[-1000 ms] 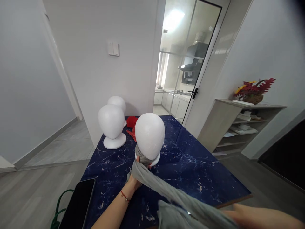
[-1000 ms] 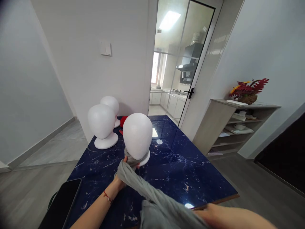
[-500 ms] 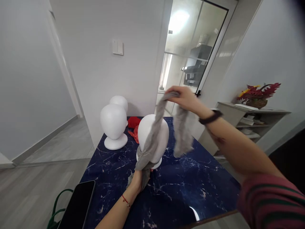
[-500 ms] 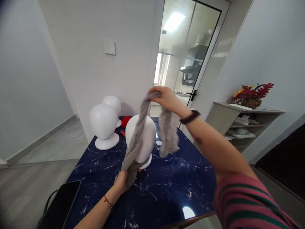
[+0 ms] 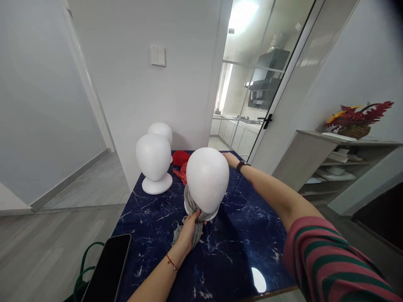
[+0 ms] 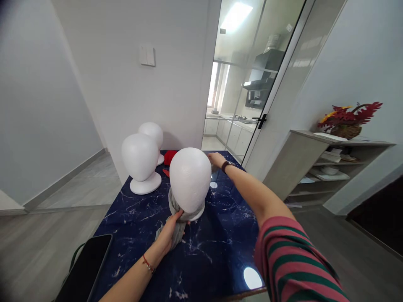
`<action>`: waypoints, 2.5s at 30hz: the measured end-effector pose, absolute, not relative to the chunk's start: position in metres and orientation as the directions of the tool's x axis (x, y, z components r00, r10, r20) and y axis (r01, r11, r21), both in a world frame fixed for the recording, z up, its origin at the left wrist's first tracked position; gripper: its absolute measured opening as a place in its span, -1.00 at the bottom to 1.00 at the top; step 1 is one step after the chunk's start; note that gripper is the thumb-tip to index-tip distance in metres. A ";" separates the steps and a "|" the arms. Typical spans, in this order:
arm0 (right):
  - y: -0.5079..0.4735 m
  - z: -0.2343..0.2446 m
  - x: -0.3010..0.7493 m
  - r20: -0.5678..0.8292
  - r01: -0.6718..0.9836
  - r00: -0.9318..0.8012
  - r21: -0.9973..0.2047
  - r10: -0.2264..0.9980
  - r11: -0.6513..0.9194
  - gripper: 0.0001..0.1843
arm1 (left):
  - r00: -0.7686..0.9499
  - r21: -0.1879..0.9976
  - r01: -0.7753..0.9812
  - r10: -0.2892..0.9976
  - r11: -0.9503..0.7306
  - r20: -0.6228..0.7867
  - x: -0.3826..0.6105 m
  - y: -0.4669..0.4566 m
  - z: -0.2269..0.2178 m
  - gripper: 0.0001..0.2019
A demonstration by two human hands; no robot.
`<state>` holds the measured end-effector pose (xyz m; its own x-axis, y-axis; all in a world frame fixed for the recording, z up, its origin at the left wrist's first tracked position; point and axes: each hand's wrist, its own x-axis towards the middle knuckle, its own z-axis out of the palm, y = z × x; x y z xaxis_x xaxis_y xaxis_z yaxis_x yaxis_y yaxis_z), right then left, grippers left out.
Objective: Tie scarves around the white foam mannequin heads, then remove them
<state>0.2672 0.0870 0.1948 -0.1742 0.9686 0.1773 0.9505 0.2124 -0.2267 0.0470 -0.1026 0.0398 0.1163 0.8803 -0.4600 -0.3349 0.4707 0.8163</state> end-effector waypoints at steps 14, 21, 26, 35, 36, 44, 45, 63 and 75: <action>-0.161 0.142 0.367 -0.516 0.517 -0.373 -0.806 0.771 -0.289 -0.35 | 0.162 0.806 -0.338 0.874 0.486 -0.459 0.044 -0.100 0.050 -0.57; -0.223 0.080 0.268 -0.342 0.165 -0.357 -0.939 0.869 -0.302 -0.36 | 0.198 0.782 -0.347 0.856 0.517 -0.478 0.042 -0.095 0.040 -0.54; -0.224 0.043 0.166 -0.300 -0.192 -0.313 -0.909 0.901 -0.369 -0.28 | 0.213 0.777 -0.361 0.857 0.516 -0.470 0.040 -0.095 0.038 -0.52; -0.238 0.047 0.130 -0.250 -0.351 -0.444 -0.835 0.860 -0.424 -0.22 | 0.266 0.695 -0.474 0.840 0.541 -0.473 0.040 -0.096 0.039 -0.56; -0.241 0.045 0.131 -0.256 -0.358 -0.476 -0.817 0.842 -0.451 -0.18 | 0.264 0.692 -0.484 0.843 0.536 -0.469 0.040 -0.097 0.040 -0.57; -0.243 0.071 0.155 -0.297 -0.433 -0.322 -0.798 0.899 -0.419 -0.49 | 0.302 0.905 -0.213 0.906 0.368 -0.298 0.028 -0.103 0.069 -0.86; -0.241 0.077 0.160 -0.295 -0.438 -0.307 -0.800 0.905 -0.410 -0.53 | 0.276 0.948 -0.123 0.927 0.295 -0.252 0.024 -0.104 0.068 -0.84; -0.204 0.108 0.166 -0.198 -0.528 -0.348 -0.766 0.916 -0.366 -0.57 | 0.487 0.532 -0.487 0.721 0.693 -0.493 -0.032 -0.125 0.085 -0.69; -0.169 0.049 0.141 -0.028 0.209 0.006 -0.977 1.000 -0.029 -0.66 | 0.504 0.371 -0.672 0.763 0.641 -0.405 -0.036 -0.131 0.082 -0.68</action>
